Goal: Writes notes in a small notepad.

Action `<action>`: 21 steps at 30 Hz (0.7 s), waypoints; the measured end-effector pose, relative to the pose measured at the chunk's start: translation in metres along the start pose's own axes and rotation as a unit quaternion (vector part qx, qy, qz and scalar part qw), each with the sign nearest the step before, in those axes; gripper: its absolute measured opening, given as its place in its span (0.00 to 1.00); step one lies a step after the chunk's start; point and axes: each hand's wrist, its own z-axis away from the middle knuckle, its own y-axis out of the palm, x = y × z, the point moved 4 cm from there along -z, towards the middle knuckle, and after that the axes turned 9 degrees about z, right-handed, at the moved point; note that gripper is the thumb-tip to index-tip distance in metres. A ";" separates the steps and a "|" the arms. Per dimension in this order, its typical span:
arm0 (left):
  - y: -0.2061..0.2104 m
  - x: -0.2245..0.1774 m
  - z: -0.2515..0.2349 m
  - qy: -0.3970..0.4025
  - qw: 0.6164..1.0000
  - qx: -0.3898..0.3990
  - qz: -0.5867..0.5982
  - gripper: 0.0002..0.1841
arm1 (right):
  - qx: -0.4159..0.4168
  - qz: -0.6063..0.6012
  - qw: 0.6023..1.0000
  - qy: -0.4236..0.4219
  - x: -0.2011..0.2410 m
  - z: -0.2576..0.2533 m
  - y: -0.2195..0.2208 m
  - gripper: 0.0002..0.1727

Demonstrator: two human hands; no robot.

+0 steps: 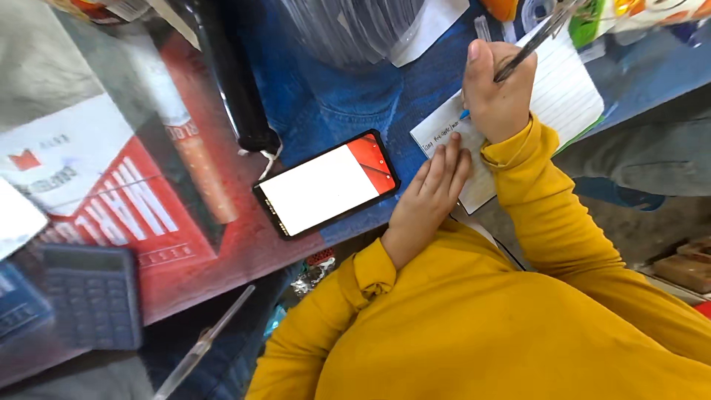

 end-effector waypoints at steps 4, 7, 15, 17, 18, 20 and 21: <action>0.000 0.000 0.000 0.001 1.000 0.002 0.001 0.30 | 0.015 0.003 1.000 -0.004 0.000 -0.001 0.001 0.24; 0.001 0.000 0.001 0.000 1.000 0.007 -0.001 0.30 | 0.018 0.008 1.000 -0.011 0.000 -0.001 0.000 0.24; 0.002 0.000 0.001 -0.002 1.000 0.005 -0.008 0.30 | 0.016 0.005 1.000 0.008 -0.006 -0.002 -0.002 0.25; 0.001 -0.001 0.001 -0.002 1.000 0.005 0.002 0.30 | 0.029 0.033 0.999 0.002 -0.005 -0.002 -0.002 0.25; 0.001 -0.001 0.000 0.000 1.000 0.009 0.002 0.30 | 0.030 0.040 0.999 0.004 -0.005 -0.002 -0.002 0.25; 0.000 -0.001 -0.001 0.001 1.000 0.005 -0.007 0.29 | 0.029 0.011 0.999 0.029 -0.006 -0.003 -0.002 0.25; 0.001 -0.001 0.000 0.002 1.000 0.005 -0.012 0.28 | 0.040 -0.035 0.997 0.064 -0.008 -0.003 -0.003 0.24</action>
